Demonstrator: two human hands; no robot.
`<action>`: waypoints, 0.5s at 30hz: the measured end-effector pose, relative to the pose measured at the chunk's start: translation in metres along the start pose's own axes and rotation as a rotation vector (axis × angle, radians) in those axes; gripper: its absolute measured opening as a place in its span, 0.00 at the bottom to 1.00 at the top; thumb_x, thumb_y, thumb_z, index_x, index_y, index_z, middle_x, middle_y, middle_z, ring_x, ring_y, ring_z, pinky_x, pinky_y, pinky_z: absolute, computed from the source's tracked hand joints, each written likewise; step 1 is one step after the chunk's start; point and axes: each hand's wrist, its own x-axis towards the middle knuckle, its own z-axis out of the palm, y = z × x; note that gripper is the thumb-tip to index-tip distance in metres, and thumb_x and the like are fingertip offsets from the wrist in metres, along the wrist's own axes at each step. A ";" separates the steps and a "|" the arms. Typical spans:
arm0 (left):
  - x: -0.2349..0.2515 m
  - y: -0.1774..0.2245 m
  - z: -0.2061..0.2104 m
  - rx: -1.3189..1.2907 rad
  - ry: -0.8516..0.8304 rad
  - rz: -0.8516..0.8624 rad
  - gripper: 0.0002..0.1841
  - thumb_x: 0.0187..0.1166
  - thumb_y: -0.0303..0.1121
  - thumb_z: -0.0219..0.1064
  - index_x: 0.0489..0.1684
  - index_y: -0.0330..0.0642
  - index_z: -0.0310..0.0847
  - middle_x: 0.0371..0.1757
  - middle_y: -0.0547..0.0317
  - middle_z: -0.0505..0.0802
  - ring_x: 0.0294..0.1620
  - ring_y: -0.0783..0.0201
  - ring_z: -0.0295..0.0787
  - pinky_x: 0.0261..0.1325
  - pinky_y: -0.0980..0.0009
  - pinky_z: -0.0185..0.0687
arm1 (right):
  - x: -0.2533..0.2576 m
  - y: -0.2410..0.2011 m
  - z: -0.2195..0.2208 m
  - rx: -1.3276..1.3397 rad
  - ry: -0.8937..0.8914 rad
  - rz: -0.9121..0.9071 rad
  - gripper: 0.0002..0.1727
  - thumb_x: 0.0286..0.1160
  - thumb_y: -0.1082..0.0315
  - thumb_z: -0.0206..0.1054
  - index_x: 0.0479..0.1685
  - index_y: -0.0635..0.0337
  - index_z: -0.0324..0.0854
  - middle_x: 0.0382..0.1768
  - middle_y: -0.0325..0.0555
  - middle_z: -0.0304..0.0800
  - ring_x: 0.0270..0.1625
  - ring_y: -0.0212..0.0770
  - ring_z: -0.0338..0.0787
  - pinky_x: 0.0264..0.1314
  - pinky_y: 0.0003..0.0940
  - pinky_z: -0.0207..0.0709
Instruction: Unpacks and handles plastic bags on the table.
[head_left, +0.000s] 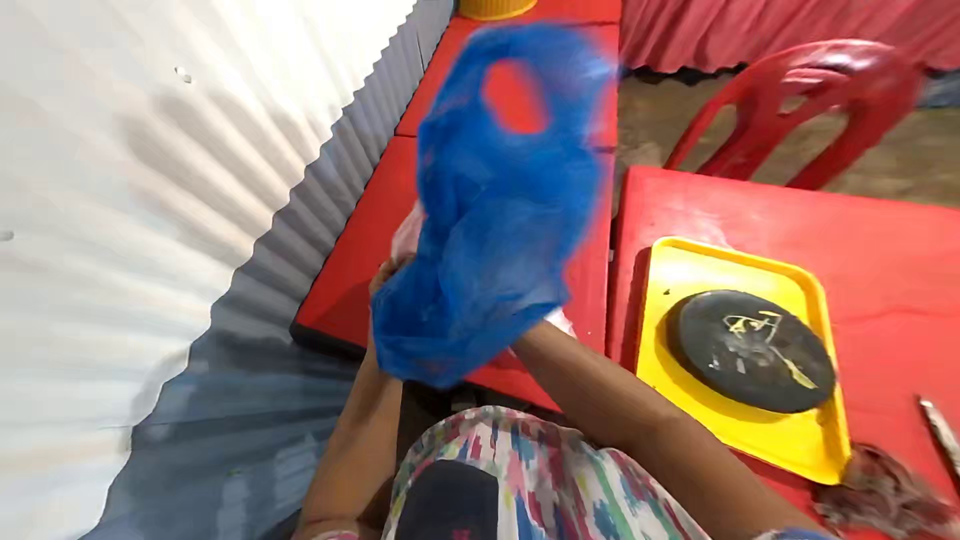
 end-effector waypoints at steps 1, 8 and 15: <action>-0.001 0.003 -0.005 -0.120 -0.003 0.095 0.14 0.92 0.35 0.55 0.59 0.36 0.82 0.38 0.59 0.92 0.32 0.76 0.87 0.36 0.79 0.84 | 0.006 0.003 0.003 -0.060 -0.029 0.017 0.19 0.76 0.78 0.68 0.65 0.75 0.77 0.55 0.58 0.88 0.56 0.38 0.86 0.64 0.32 0.79; -0.029 0.090 -0.046 -0.370 0.129 0.276 0.15 0.93 0.39 0.51 0.50 0.50 0.87 0.20 0.76 0.79 0.14 0.81 0.68 0.19 0.85 0.69 | 0.059 0.035 -0.044 -1.127 -0.137 -0.061 0.24 0.78 0.64 0.68 0.71 0.67 0.81 0.70 0.67 0.84 0.75 0.64 0.80 0.77 0.66 0.70; -0.012 0.101 -0.038 -0.203 -0.028 0.355 0.17 0.94 0.38 0.49 0.72 0.58 0.79 0.27 0.75 0.81 0.16 0.80 0.68 0.19 0.85 0.67 | 0.055 -0.020 -0.020 -1.411 -0.674 -0.102 0.13 0.70 0.79 0.69 0.53 0.71 0.87 0.62 0.70 0.84 0.65 0.70 0.84 0.64 0.70 0.77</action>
